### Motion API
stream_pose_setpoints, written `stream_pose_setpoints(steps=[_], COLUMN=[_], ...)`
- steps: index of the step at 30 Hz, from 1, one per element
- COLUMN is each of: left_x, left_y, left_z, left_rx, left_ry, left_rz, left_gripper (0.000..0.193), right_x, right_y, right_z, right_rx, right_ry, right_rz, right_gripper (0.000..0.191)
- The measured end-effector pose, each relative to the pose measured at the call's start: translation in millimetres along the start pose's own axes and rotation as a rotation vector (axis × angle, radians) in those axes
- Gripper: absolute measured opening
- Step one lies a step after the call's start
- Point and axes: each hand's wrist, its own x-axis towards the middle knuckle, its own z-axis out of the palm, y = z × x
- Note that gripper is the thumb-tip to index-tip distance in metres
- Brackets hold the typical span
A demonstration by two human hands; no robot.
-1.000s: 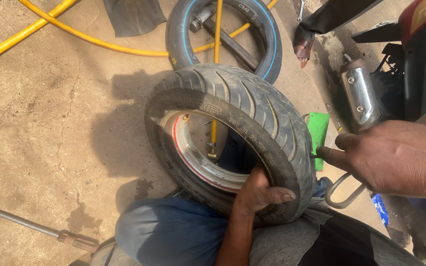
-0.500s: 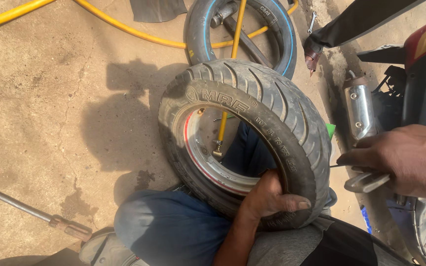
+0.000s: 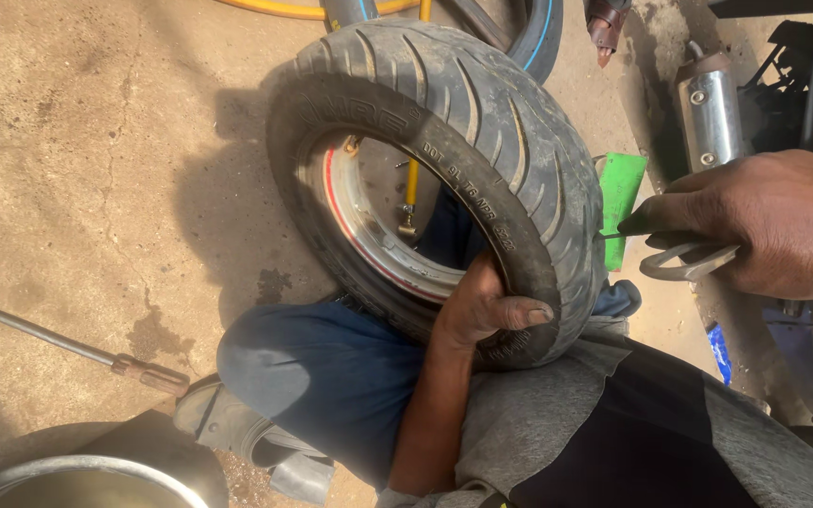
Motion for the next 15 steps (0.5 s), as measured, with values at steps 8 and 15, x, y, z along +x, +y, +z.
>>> stream_pose_setpoints(steps=[8,15], left_x=[-1.4,-3.1], left_y=[6.7,15.1], left_z=[-0.3,6.0], left_rx=[0.101,0.025], left_ry=[-0.023,-0.031], left_rz=[0.051,0.090], left_gripper=[0.051,0.046], right_x=[0.1,17.7], right_y=[-14.6,-37.6], right_z=[-0.9,4.3], right_rx=[0.144,0.101], right_ry=[0.065,0.159], right_rz=[-0.037,-0.100], right_gripper=[0.054,0.044])
